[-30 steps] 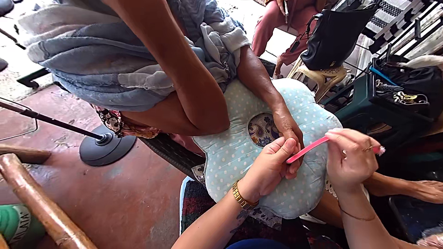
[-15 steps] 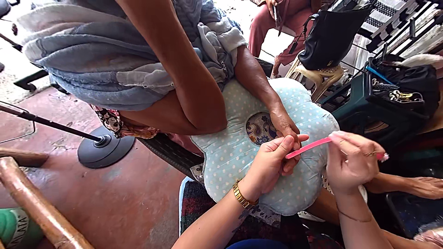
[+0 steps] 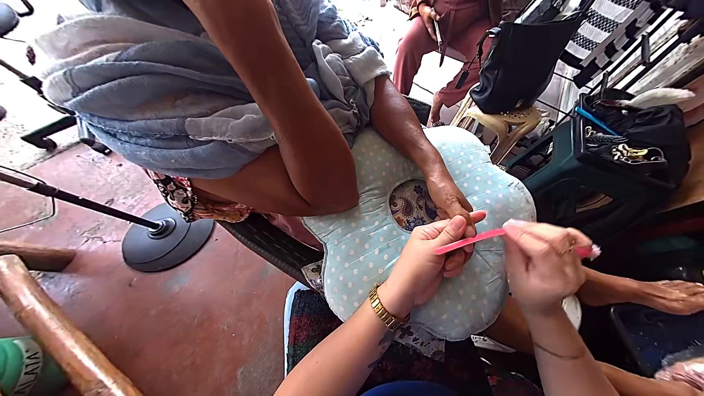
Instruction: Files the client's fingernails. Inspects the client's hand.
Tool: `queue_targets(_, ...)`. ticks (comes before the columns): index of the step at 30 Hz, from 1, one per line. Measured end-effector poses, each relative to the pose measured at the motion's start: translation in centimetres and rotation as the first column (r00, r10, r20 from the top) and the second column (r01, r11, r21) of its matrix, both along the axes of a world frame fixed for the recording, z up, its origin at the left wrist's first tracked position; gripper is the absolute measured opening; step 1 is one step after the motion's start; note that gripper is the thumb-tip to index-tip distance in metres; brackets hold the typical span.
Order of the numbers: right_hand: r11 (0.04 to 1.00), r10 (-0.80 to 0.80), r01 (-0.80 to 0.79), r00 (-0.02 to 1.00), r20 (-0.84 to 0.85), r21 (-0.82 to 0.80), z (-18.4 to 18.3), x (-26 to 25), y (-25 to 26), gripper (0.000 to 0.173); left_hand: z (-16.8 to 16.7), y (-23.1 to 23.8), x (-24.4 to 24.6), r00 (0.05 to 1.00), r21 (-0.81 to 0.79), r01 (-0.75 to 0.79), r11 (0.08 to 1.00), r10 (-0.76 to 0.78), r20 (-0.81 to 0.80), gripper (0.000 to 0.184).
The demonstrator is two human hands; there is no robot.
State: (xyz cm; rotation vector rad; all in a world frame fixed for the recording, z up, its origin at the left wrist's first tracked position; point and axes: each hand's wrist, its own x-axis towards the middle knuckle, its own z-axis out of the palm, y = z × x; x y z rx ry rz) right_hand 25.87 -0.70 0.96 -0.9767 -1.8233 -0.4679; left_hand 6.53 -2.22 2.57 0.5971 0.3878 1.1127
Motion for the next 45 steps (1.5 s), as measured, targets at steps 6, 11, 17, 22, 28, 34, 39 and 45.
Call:
queue_targets(6,0.987,0.034,-0.047,0.996,-0.085,-0.154,3.0,1.8,0.3,0.014,-0.3,0.0,0.1,1.000,0.025,-0.002,1.000,0.002,-0.018,0.032)
queue_targets(11,0.980,0.016,-0.014,1.000,0.011,-0.200,2.3,1.6,-0.5,0.013,-0.1,-0.1,0.0,1.000,0.015,-0.007,1.000,0.008,-0.018,0.032)
queue_targets(17,0.963,0.106,-0.149,0.975,-0.196,-0.224,1.2,0.9,-2.0,0.014,-0.3,0.0,0.0,1.000,0.032,0.000,0.999,0.000,-0.007,0.032)
queue_targets(22,0.977,0.087,-0.108,0.989,-0.118,-0.184,0.1,-2.7,-4.4,0.014,0.0,-0.1,0.0,1.000,0.003,-0.013,1.000,0.013,-0.013,0.032)
queue_targets(28,0.975,0.022,-0.049,0.992,-0.127,-0.216,0.8,-5.2,-5.3,0.014,0.1,-0.1,0.0,0.999,-0.018,-0.027,0.999,0.026,-0.034,0.032)
queue_targets(34,0.941,0.087,-0.151,0.973,-0.214,-0.304,-0.2,-4.9,-8.1,0.013,-0.2,-0.2,-0.1,1.000,-0.012,-0.022,1.000,0.022,-0.017,0.031)
queue_targets(39,0.940,0.069,-0.176,0.937,-0.342,-0.291,1.4,-5.9,-4.7,0.012,0.0,-0.3,0.1,0.999,-0.024,-0.032,0.999,0.031,-0.030,0.033)
queue_targets(45,0.931,0.113,-0.189,0.963,-0.246,-0.312,-1.3,-5.6,-8.8,0.013,-0.3,-0.4,-0.2,1.000,-0.013,-0.008,1.000,0.008,-0.018,0.032)
